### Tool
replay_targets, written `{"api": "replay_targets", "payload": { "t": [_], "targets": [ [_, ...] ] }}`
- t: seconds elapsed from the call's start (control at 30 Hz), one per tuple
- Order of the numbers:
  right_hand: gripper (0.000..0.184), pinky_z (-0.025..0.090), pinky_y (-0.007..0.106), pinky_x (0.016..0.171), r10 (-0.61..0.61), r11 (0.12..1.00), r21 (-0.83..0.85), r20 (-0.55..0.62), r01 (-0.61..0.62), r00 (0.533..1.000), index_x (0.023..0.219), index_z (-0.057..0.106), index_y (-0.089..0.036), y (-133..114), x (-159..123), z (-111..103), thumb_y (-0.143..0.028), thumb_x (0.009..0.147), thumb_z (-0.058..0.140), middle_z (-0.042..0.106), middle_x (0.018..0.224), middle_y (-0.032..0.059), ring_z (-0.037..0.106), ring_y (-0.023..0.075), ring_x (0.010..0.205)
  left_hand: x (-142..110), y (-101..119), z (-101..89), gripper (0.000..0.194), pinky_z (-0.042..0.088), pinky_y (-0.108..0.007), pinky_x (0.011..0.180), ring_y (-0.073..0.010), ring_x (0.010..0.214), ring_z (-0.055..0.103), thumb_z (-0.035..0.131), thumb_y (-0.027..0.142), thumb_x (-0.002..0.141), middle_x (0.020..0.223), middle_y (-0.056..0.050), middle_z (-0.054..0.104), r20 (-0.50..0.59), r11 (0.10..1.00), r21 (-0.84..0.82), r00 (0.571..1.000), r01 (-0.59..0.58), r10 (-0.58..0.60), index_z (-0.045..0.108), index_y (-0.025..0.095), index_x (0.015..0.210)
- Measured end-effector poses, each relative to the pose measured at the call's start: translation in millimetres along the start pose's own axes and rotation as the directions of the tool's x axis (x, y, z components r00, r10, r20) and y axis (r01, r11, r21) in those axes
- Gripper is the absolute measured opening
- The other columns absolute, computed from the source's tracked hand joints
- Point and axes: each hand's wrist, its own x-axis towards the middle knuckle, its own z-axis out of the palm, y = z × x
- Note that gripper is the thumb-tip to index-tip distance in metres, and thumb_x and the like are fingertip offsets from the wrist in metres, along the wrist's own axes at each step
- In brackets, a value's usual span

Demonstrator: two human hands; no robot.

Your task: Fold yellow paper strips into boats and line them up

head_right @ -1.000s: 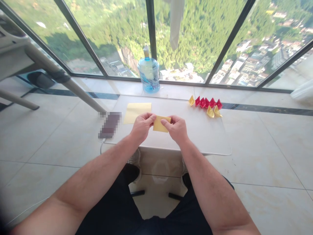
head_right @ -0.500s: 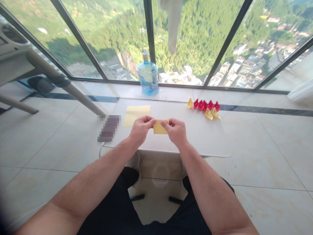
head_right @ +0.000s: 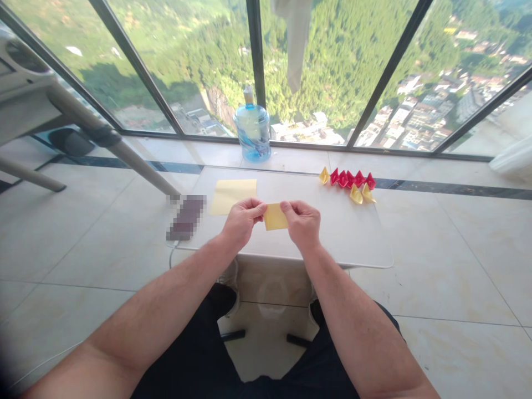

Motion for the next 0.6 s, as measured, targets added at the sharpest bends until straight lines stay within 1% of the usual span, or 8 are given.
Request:
{"api": "replay_targets", "payload": {
  "t": [0.13,0.2,0.27,0.37,0.43,0.53,0.6],
  "targets": [
    [0.037,0.039,0.026,0.053,-0.023,1.000,-0.004,-0.081,0.022,0.996,0.062,0.063,-0.019,0,-2,2,-0.051,0.079,0.068,0.052,0.058,-0.0015,0.048,0.0137,0.057,-3,1,5.2,0.021,0.037,-0.025,0.056,-0.0076,0.054,0.045,0.078,0.028,0.063,0.058,0.002,0.056,-0.023,1.000,0.005,1.000,0.005,-0.005,0.061,0.016,0.059],
    [0.038,0.037,0.026,0.052,-0.027,0.999,-0.026,-0.086,0.025,0.996,0.061,0.061,-0.019,0,-3,4,-0.051,0.081,0.066,0.051,0.057,-0.0018,0.047,0.0133,0.056,-3,0,5.8,0.020,0.036,-0.025,0.055,-0.0074,0.053,0.044,0.078,0.027,0.062,0.057,0.002,0.056,-0.041,1.000,0.013,0.999,0.017,-0.016,0.061,0.016,0.058],
    [0.037,0.038,0.026,0.053,-0.018,0.999,-0.036,-0.052,0.016,0.998,0.065,0.064,-0.019,0,-3,4,-0.052,0.082,0.064,0.055,0.060,-0.0011,0.049,0.0140,0.058,-2,0,4.4,0.020,0.035,-0.024,0.054,-0.0074,0.052,0.044,0.078,0.027,0.061,0.057,0.002,0.056,-0.056,1.000,0.014,0.998,0.028,-0.027,0.062,0.016,0.058],
    [0.032,0.042,0.026,0.057,0.013,1.000,-0.019,0.057,-0.012,0.998,0.075,0.071,-0.018,0,-1,2,-0.050,0.081,0.066,0.065,0.068,0.0012,0.056,0.0159,0.064,2,-1,-0.3,0.021,0.034,-0.024,0.053,-0.0073,0.051,0.043,0.078,0.028,0.060,0.056,0.003,0.055,-0.083,0.999,-0.010,0.996,0.034,-0.035,0.061,0.016,0.058],
    [0.032,0.041,0.026,0.054,0.046,0.998,-0.058,0.113,-0.039,0.993,0.073,0.071,-0.018,0,1,0,-0.049,0.078,0.070,0.065,0.065,0.0012,0.055,0.0153,0.060,3,0,-3.3,0.021,0.034,-0.024,0.053,-0.0074,0.052,0.043,0.078,0.028,0.059,0.056,0.002,0.055,-0.101,0.999,-0.027,0.994,0.032,-0.035,0.061,0.016,0.059],
    [0.035,0.033,0.026,0.047,0.074,0.988,-0.141,0.108,-0.058,0.991,0.064,0.068,-0.017,1,4,-4,-0.050,0.075,0.073,0.057,0.054,-0.0009,0.047,0.0128,0.051,5,1,-5.7,0.022,0.035,-0.024,0.054,-0.0078,0.053,0.045,0.079,0.030,0.060,0.057,0.001,0.056,-0.110,0.999,-0.021,0.993,0.029,-0.031,0.062,0.016,0.061],
    [0.036,0.033,0.026,0.048,0.069,0.989,-0.140,0.092,-0.056,0.993,0.063,0.067,-0.017,2,5,-5,-0.051,0.075,0.072,0.057,0.054,-0.0010,0.046,0.0125,0.051,5,1,-5.9,0.023,0.035,-0.024,0.054,-0.0078,0.053,0.045,0.079,0.031,0.060,0.058,0.001,0.057,-0.101,1.000,-0.004,0.994,0.031,-0.031,0.062,0.016,0.061]
  ]
}}
